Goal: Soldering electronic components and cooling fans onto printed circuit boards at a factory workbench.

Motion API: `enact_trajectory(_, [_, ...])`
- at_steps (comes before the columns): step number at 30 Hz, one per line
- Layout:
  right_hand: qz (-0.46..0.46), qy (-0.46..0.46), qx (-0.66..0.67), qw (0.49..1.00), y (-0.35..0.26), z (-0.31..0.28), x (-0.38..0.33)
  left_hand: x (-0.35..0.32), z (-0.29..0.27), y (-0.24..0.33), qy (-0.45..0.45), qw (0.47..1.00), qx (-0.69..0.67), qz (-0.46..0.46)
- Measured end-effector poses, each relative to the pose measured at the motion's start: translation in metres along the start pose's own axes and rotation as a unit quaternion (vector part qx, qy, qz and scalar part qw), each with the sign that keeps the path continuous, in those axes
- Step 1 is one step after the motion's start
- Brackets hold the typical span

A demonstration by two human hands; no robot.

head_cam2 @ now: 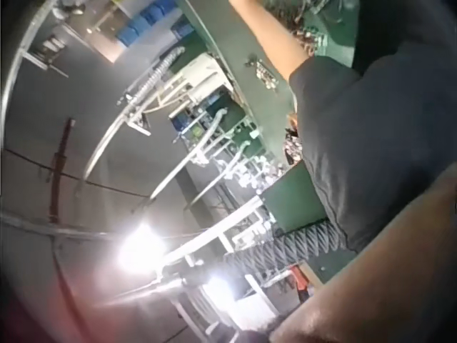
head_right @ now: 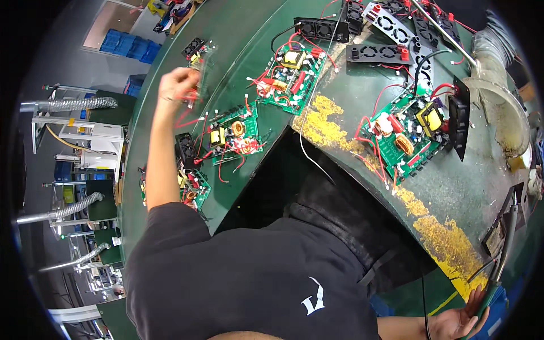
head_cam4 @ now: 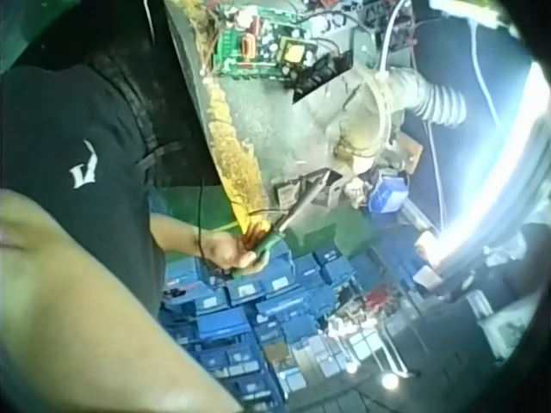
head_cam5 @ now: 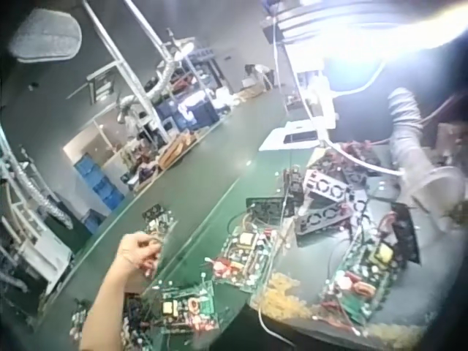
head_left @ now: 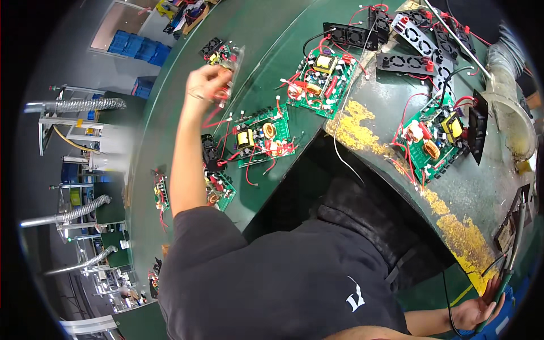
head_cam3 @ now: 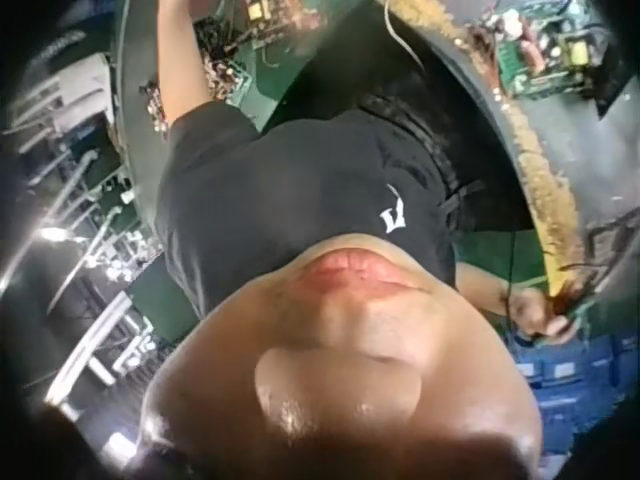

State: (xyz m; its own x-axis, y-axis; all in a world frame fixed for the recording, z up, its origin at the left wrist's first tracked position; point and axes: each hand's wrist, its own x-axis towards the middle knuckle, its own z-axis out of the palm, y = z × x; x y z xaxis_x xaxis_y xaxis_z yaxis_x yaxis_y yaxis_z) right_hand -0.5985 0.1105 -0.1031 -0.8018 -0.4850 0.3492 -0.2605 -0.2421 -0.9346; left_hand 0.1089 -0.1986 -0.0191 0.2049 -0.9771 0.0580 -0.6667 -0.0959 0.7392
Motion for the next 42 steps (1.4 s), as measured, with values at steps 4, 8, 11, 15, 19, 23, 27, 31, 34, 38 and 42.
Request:
enact_trajectory(4, [-0.004, 0.004, 0.018, 1.0, 0.007, -0.011, 0.002, -0.002, -0.059, 0.064, 0.087, 0.995, -0.01, 0.045])
enact_trajectory(8, [0.01, -0.006, 0.049, 0.999, 0.018, -0.027, -0.001, -0.027, -0.105, 0.138, 0.127, 0.979, -0.116, 0.107])
enact_trajectory(11, [0.004, 0.012, 0.06, 0.998, 0.019, -0.031, -0.01, -0.035, -0.139, 0.167, 0.137, 0.968, -0.118, 0.175])
enact_trajectory(15, [0.008, 0.038, 0.056, 0.998, 0.013, -0.041, -0.026, -0.02, -0.151, 0.2, 0.02, 0.972, 0.013, 0.234])
enact_trajectory(19, [-0.009, -0.003, 0.151, 0.989, 0.014, -0.065, -0.043, -0.08, 0.004, 0.243, -0.127, 0.918, -0.001, 0.375])
enact_trajectory(23, [-0.036, 0.067, 0.098, 0.992, -0.003, -0.055, -0.06, -0.078, 0.083, 0.288, -0.246, 0.825, -0.031, 0.508])
enact_trajectory(27, [-0.042, 0.163, 0.058, 0.984, -0.022, -0.068, -0.087, -0.048, 0.188, 0.364, -0.297, 0.719, -0.05, 0.627])
enact_trajectory(31, [-0.038, 0.231, -0.001, 0.972, -0.028, -0.092, -0.11, -0.164, 0.267, 0.377, -0.354, 0.625, -0.041, 0.695])
enact_trajectory(34, [-0.042, 0.25, -0.026, 0.967, -0.024, -0.103, -0.117, -0.179, 0.297, 0.357, -0.356, 0.565, -0.025, 0.744])
enact_trajectory(38, [-0.041, 0.243, -0.013, 0.969, -0.024, -0.108, -0.116, -0.177, 0.301, 0.314, -0.427, 0.571, 0.042, 0.7])
enact_trajectory(42, [-0.03, 0.212, -0.015, 0.977, -0.019, -0.107, -0.099, -0.18, 0.288, 0.287, -0.439, 0.581, 0.111, 0.677])
